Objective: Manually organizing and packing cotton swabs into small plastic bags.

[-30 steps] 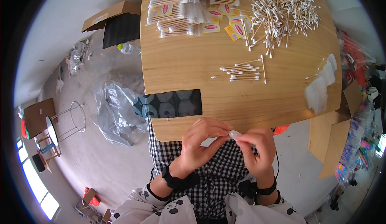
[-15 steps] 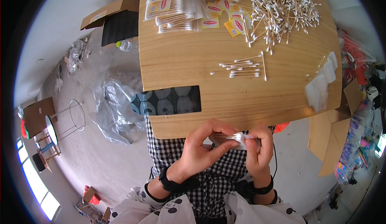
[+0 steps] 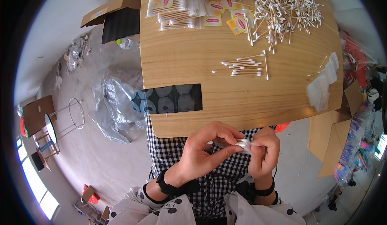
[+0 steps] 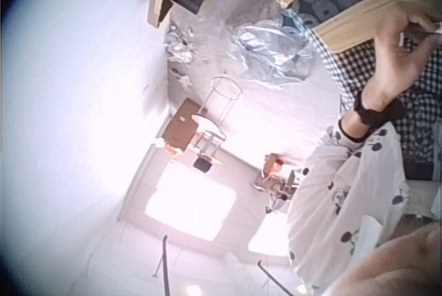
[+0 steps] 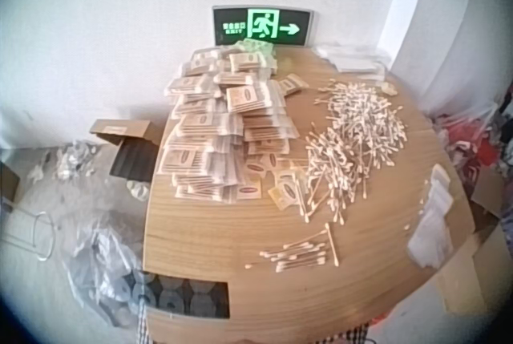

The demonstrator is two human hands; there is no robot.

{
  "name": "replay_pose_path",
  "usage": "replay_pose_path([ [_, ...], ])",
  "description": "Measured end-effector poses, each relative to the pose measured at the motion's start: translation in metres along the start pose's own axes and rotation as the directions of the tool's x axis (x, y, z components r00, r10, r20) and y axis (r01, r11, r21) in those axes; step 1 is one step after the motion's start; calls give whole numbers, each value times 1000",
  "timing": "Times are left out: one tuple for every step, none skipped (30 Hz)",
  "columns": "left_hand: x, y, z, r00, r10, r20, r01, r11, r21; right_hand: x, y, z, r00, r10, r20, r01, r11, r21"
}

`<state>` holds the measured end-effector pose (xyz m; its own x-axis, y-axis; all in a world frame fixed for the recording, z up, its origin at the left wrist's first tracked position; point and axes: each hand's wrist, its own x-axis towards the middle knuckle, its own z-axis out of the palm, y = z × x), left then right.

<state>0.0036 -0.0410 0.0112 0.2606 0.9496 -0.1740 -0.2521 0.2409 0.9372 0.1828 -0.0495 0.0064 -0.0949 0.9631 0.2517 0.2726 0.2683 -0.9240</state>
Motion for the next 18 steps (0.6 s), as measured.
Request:
replay_pose_path([
  [0, 0, 0, 1000, -6, 2, 6, 1000, -3, 0, 0, -1, 1000, -16, -3, 16, 1000, -6],
  [0, 2, 0, 1000, -5, 2, 5, 1000, -6, 0, 0, -1, 1000, -17, -2, 17, 1000, -8],
  [0, 5, -1, 999, 32, 3, -32, 996, 89, -1, -1, -3, 1000, -28, -8, 27, 999, -29],
  [0, 7, -2, 998, 69, 5, -69, 980, 186, -1, -1, -3, 999, -40, -12, 39, 998, -46],
  [-1, 7, -3, 997, 72, 3, -71, 980, 187, -1, -1, -5, 999, -42, -11, 42, 998, -45],
  [-3, 7, -4, 999, 50, 1, -50, 989, 139, -1, -1, -6, 994, -113, -1, 113, 991, -66],
  [-4, 7, -5, 1000, 30, 1, -30, 996, 90, -2, -2, -7, 983, -183, 9, 183, 979, -87],
  [-2, 5, -7, 999, 32, 1, -32, 995, 90, -3, -4, -7, 983, -185, 10, 186, 979, -88],
  [0, 3, -10, 996, 75, 55, -80, 993, 85, -3, -7, -8, 981, -196, 2, 195, 975, -105],
  [2, 2, -11, 987, 118, 111, -127, 989, 78, -5, -8, -10, 978, -207, -7, 205, 971, -123],
  [2, 5, -12, 986, 120, 112, -130, 989, 77, -6, -10, -11, 980, -197, -10, 194, 971, -139],
  [2, 11, -12, 986, 98, 134, -108, 992, 72, -7, -11, -14, 980, -199, -11, 196, 970, -141],
  [2, 14, -12, 985, 75, 156, -86, 994, 67, -7, -14, -17, 978, -205, 38, 209, 965, -161],
  [1, 14, -13, 984, 76, 159, -87, 994, 66, -6, -17, -20, 974, -209, 87, 222, 958, -182],
  [0, 13, -13, 979, 106, 174, -120, 990, 70, -6, -20, -23, 974, -210, 85, 222, 957, -185],
  [-1, 13, -13, 972, 136, 190, -152, 986, 75, -5, -24, -26, 956, -258, 143, 284, 933, -220],
  [-1, 13, -14, 971, 137, 195, -154, 985, 75, -4, -27, -27, 932, -301, 201, 346, 904, -251],
  [-1, 13, -15, 960, 193, 203, -213, 973, 83, -2, -30, -28, 933, -301, 198, 346, 903, -254],
])
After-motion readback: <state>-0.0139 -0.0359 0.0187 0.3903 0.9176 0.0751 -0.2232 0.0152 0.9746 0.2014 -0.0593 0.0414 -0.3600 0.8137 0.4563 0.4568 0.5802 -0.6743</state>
